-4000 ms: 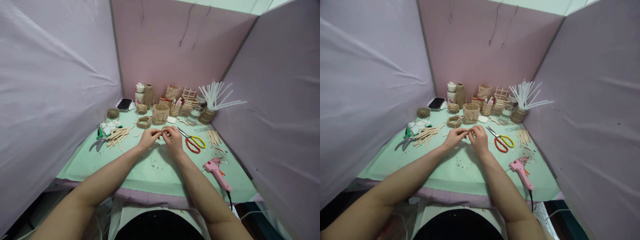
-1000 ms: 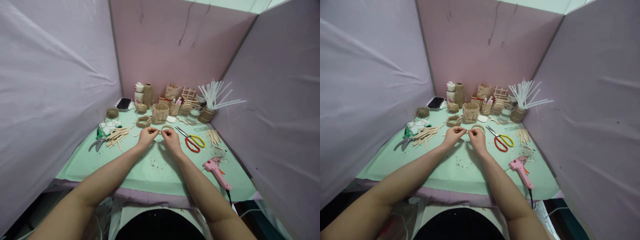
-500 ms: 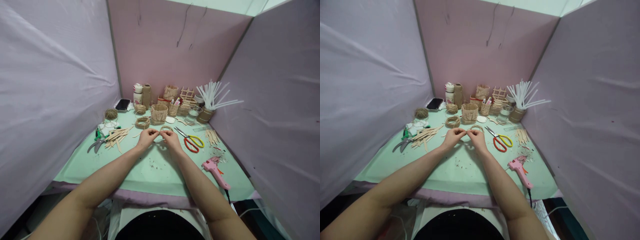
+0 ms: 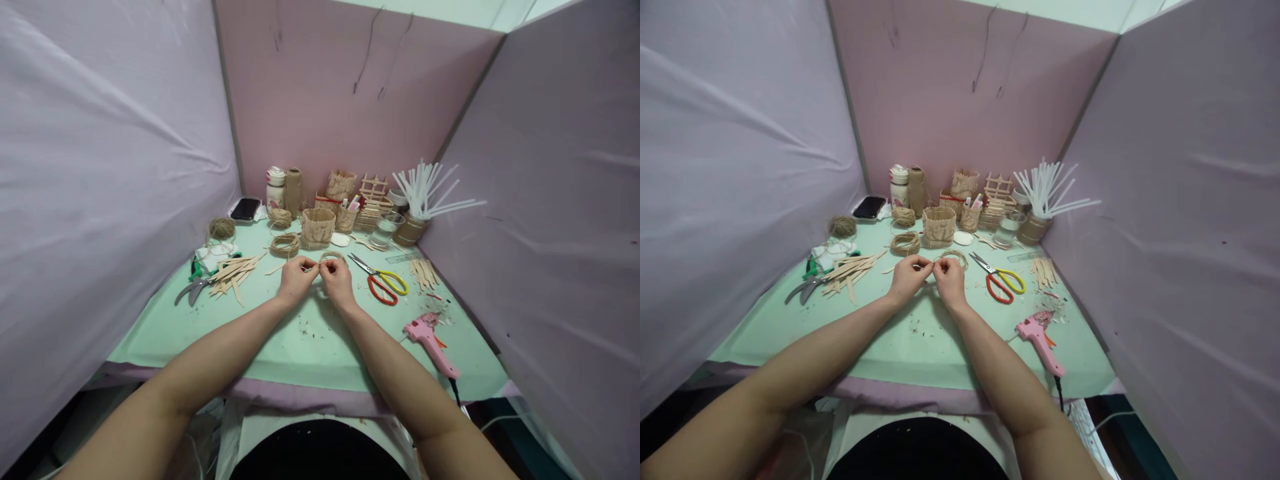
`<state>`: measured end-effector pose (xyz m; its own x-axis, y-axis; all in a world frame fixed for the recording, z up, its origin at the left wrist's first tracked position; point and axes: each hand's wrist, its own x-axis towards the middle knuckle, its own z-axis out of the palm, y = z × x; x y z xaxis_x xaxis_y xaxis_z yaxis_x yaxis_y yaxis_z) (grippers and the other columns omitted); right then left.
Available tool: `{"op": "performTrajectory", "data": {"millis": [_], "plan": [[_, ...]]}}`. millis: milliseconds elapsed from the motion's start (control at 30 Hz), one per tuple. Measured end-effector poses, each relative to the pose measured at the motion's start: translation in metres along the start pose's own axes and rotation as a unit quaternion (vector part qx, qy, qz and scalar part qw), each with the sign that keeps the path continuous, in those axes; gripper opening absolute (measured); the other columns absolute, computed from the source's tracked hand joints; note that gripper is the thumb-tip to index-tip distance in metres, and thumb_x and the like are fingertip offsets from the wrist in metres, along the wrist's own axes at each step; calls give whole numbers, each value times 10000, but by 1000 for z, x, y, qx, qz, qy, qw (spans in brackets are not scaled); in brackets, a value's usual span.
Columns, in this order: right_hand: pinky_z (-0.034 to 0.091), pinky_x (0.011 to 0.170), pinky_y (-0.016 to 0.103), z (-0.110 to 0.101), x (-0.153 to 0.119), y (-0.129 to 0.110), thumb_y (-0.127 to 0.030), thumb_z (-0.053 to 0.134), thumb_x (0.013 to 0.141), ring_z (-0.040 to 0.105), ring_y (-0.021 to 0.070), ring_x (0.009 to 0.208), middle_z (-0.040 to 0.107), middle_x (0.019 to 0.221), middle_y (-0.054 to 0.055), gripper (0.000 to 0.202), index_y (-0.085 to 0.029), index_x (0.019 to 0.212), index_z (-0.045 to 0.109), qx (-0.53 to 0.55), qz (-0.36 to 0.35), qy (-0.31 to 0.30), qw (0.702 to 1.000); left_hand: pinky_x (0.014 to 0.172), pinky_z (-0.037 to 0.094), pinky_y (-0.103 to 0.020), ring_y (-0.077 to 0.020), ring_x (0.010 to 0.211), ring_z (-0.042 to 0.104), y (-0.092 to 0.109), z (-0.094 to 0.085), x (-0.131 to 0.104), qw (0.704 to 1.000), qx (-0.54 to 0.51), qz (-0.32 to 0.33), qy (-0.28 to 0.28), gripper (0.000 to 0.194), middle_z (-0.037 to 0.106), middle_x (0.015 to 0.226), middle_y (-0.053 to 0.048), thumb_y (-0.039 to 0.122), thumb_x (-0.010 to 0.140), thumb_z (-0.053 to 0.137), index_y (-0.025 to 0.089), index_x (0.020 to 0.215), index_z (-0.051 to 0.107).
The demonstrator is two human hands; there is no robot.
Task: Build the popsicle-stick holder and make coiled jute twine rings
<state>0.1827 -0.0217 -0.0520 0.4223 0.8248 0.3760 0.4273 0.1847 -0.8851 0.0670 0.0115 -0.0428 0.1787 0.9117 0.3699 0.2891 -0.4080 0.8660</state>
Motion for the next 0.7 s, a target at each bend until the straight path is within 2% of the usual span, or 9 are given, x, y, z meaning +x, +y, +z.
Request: {"op": "performTrajectory", "data": {"millis": [133, 200, 367, 500, 700], "plan": [[435, 707, 296, 5, 3, 4, -286, 511, 744, 549, 169, 730, 624, 742, 41, 149, -177, 706, 605, 5, 10, -15, 1000, 714, 494, -279, -158, 748, 614, 1, 1, 2, 999, 31, 35, 19, 122, 684, 747, -43, 237, 724, 591, 161, 703, 684], [426, 679, 285, 5, 5, 6, -285, 505, 739, 544, 161, 700, 616, 719, 30, 150, -177, 696, 600, 21, 25, -30, 999, 715, 488, -280, -161, 745, 616, 1, 1, 3, 999, 32, 27, 15, 122, 690, 746, -45, 227, 721, 588, 159, 705, 688], [385, 574, 257, -1, 7, 10, -350, 524, 738, 497, 135, 600, 547, 627, -11, 194, -178, 675, 590, 71, 57, -75, 993, 703, 483, -292, -180, 722, 631, 0, -4, 10, 998, -13, -37, -46, 127, 704, 733, -50, 252, 704, 611, 158, 691, 695], [352, 510, 243, -7, 8, 10, -395, 556, 754, 440, 115, 530, 491, 558, -29, 243, -169, 682, 607, 83, 50, -125, 987, 674, 482, -288, -187, 710, 638, 0, -11, 13, 995, -29, -49, -88, 134, 708, 730, -59, 265, 692, 631, 152, 695, 703], [367, 534, 254, -10, 8, 7, -410, 564, 754, 467, 136, 592, 501, 573, -19, 258, -167, 717, 643, 58, 43, -126, 989, 713, 488, -274, -171, 749, 634, -1, -13, 8, 996, 40, 21, -76, 139, 716, 778, -51, 212, 729, 595, 169, 762, 723]]}}
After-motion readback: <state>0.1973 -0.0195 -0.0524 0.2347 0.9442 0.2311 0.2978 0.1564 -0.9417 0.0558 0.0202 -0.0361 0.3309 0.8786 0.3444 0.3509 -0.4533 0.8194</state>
